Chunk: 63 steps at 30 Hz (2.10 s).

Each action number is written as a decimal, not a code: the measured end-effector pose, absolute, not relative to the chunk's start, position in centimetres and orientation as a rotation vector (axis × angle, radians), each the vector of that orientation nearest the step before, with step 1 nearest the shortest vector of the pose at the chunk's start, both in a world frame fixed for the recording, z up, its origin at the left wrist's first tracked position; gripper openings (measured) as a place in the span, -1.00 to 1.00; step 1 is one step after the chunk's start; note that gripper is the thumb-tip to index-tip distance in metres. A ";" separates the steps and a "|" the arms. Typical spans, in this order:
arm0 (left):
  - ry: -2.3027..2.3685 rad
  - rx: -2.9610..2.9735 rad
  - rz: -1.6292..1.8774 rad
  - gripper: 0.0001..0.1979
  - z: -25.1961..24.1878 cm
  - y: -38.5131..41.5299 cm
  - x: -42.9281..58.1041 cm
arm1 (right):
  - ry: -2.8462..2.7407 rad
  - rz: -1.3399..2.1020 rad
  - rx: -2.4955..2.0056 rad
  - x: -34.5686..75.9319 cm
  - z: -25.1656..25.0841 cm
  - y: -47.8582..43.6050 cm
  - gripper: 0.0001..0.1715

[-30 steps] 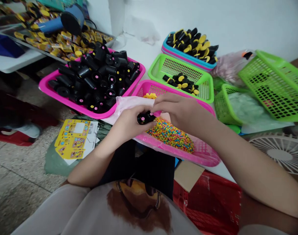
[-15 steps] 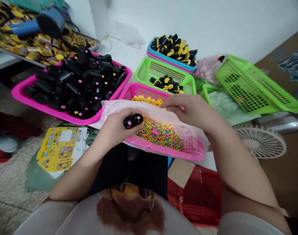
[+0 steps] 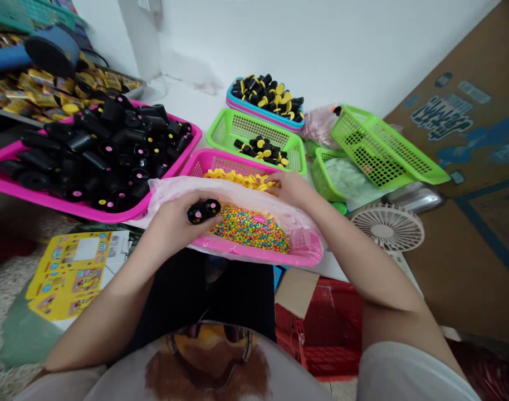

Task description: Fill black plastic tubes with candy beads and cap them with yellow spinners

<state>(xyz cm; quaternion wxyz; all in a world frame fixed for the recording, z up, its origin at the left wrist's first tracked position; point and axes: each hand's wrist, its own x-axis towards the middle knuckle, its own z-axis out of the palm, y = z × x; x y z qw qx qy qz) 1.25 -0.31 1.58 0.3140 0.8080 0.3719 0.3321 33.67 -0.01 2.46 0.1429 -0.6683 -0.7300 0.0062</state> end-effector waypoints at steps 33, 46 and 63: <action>0.650 2.008 0.770 -0.46 2.2 -7.0 5.6 | -1.608 -0.130 -1.613 25.6 3.9 -18.2 -0.47; 0.581 1.899 0.990 -0.29 1.2 -7.1 4.9 | -2.003 -0.350 -1.225 24.8 2.5 -16.3 -0.22; 0.442 1.762 1.049 -0.34 1.2 -7.6 4.8 | -1.928 0.115 -0.973 24.2 1.6 -14.6 -0.30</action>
